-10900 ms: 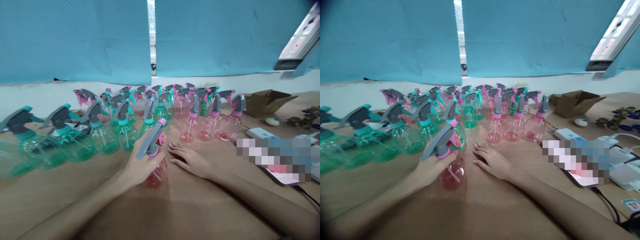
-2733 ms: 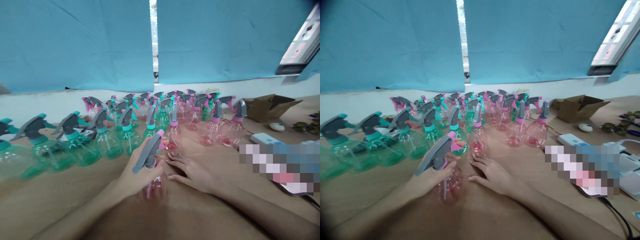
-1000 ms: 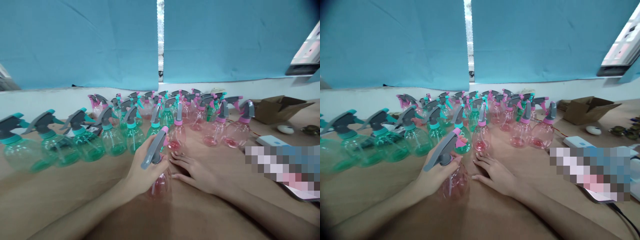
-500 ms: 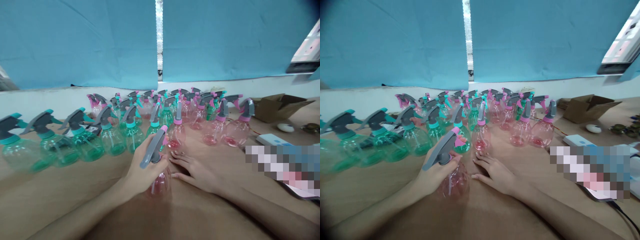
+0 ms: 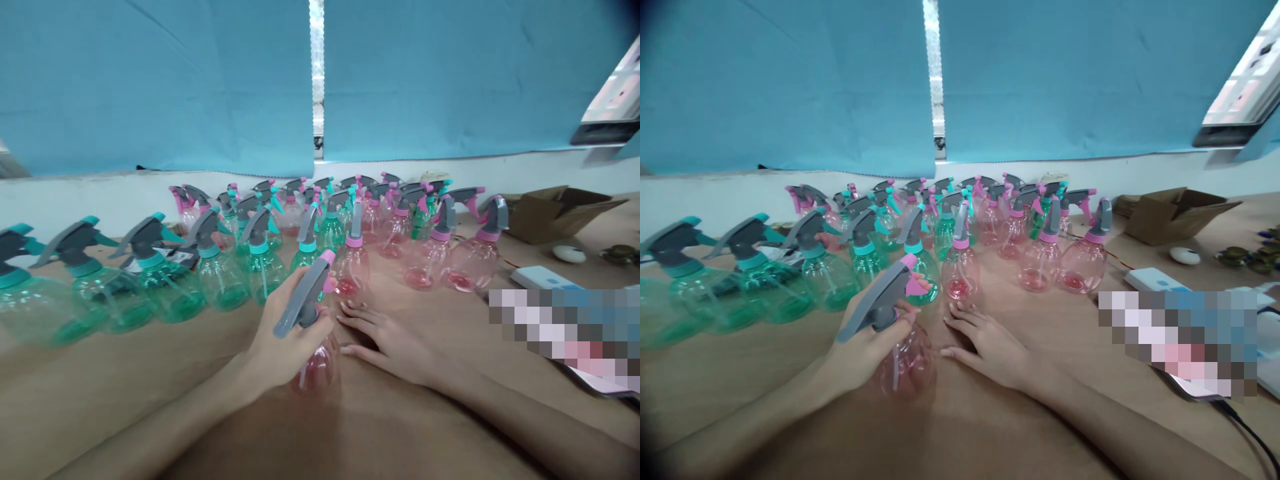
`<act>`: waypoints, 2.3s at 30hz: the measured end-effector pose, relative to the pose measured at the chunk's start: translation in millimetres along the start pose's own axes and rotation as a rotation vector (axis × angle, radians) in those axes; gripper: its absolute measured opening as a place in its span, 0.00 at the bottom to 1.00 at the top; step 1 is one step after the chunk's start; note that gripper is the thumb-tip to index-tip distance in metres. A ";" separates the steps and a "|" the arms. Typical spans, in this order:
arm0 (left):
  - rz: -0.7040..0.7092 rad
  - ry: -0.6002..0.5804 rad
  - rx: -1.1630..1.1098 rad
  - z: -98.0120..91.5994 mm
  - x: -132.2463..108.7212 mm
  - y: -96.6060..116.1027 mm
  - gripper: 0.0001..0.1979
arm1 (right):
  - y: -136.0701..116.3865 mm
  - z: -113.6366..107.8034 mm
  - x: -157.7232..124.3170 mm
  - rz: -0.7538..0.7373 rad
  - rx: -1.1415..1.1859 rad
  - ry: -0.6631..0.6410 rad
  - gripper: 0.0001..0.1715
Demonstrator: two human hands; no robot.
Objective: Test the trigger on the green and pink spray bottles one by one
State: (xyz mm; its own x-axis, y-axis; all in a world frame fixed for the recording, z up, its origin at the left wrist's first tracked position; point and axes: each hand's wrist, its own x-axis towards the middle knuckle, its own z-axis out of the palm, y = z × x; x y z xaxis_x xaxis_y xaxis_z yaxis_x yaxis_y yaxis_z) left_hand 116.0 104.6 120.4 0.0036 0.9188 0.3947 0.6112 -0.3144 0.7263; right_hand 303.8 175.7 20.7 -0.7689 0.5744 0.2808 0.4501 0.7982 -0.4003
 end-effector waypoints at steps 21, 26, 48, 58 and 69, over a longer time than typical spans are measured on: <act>-0.001 0.043 -0.036 3.7 2.2 -0.6 0.12 | -3.4 -4.3 -0.1 0.010 0.013 -0.008 0.35; 0.011 0.053 -0.005 4.1 0.2 -4.8 0.10 | -0.5 -1.0 -0.6 0.007 0.024 0.003 0.34; -0.031 0.035 -0.046 4.8 -0.8 -8.4 0.12 | -0.9 -1.1 -1.2 0.016 0.031 0.016 0.34; -0.058 0.036 -0.062 5.0 -1.2 -10.4 0.12 | -0.8 -1.1 -0.4 0.010 0.028 0.009 0.34; -0.025 0.024 -0.022 4.4 0.2 -8.1 0.15 | -4.1 -5.3 0.1 0.019 0.016 -0.014 0.34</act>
State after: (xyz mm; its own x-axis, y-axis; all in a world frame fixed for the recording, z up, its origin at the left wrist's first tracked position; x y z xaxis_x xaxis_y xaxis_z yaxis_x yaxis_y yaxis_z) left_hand 114.5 108.4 112.1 -0.0310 0.9206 0.3893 0.5934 -0.2965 0.7483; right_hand 304.4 173.5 27.0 -0.7666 0.5868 0.2606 0.4577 0.7841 -0.4190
